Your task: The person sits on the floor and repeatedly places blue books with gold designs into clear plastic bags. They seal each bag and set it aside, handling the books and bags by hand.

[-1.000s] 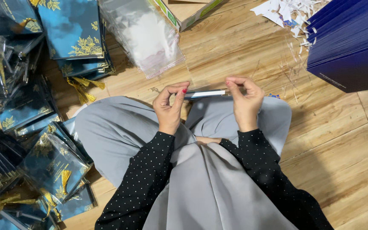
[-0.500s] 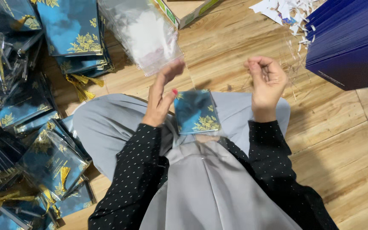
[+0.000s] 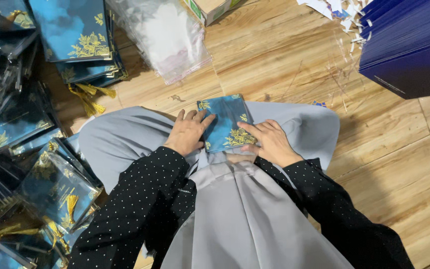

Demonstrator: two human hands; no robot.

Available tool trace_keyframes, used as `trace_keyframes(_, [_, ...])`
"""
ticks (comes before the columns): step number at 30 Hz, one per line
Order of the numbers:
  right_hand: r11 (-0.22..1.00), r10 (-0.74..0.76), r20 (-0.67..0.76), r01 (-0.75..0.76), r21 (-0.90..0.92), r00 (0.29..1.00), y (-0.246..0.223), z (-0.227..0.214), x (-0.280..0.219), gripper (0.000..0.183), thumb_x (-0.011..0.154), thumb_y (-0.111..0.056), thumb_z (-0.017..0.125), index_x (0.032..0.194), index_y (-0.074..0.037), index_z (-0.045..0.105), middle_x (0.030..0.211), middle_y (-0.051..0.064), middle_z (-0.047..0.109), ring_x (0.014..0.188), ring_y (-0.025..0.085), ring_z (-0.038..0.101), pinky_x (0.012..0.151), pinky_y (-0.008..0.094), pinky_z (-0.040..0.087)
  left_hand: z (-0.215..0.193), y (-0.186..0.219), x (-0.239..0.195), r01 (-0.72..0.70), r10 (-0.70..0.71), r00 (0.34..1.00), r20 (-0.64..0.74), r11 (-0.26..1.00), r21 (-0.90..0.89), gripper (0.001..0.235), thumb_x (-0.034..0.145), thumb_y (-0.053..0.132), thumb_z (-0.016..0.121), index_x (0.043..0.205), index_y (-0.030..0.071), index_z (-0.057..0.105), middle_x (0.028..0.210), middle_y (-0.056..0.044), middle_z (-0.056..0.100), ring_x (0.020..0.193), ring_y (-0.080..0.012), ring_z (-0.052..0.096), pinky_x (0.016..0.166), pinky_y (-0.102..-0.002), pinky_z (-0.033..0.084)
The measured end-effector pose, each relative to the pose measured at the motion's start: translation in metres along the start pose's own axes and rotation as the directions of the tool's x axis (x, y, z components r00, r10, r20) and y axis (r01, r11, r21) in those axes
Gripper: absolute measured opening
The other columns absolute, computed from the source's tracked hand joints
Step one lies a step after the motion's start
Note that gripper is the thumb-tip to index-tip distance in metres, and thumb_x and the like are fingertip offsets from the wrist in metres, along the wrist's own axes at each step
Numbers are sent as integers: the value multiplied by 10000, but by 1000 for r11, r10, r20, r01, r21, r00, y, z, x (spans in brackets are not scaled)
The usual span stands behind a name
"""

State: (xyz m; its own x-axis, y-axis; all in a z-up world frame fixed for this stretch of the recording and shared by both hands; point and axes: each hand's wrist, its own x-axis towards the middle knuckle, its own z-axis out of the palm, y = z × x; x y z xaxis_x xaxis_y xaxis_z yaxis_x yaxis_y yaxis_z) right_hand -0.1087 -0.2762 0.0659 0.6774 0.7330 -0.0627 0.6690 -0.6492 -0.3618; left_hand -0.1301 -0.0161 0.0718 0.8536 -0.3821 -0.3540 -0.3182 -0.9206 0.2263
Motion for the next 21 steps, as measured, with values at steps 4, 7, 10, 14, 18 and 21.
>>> trace_keyframes(4, [979,90,-277,-35,199,957,11,-1,12,378,791,-436,586,1095,-214,623,787,24,627,804,226,602,803,363,433,-4,-8,3,-79,84,985,-151,996,41,627,675,328,669,1260,232,463,1243,2,494,1158,-225,457,998,-491,302])
trace_keyframes(7, [843,299,-288,-110,526,910,21,-21,34,382,715,-312,727,1079,-236,641,842,-12,646,805,137,603,778,270,459,-9,-18,9,-120,32,947,-320,958,-259,424,791,324,518,1206,237,521,1159,23,573,1111,-217,510,989,-484,314])
trace_keyframes(10, [632,462,-214,-150,760,861,43,-22,53,336,685,-205,802,971,-144,636,833,9,659,753,73,608,708,207,487,-13,-26,22,-195,-145,893,-427,728,-657,250,847,280,534,1078,205,594,983,5,646,990,-196,589,903,-429,397])
trace_keyframes(14, [415,560,-134,-137,899,818,62,-6,80,278,740,-146,768,955,-89,603,789,-16,628,705,27,609,678,154,519,2,-20,42,-269,-312,894,-321,199,-942,82,839,166,635,900,113,642,716,31,612,729,-43,513,712,-238,483])
trace_keyframes(18, [191,595,89,-249,949,799,82,47,100,234,853,-260,649,1020,-110,580,921,-17,610,828,48,572,713,141,486,92,-57,94,-102,-449,879,-162,155,-983,155,816,237,682,743,128,600,582,68,510,555,-42,459,539,-162,417])
trace_keyframes(21, [8,635,245,-323,946,733,60,37,106,275,819,-262,683,1029,-113,586,897,-82,617,640,-12,544,538,78,459,109,-57,111,135,-597,794,116,-13,-991,131,759,260,711,754,137,668,614,13,565,560,-105,579,500,-219,525])
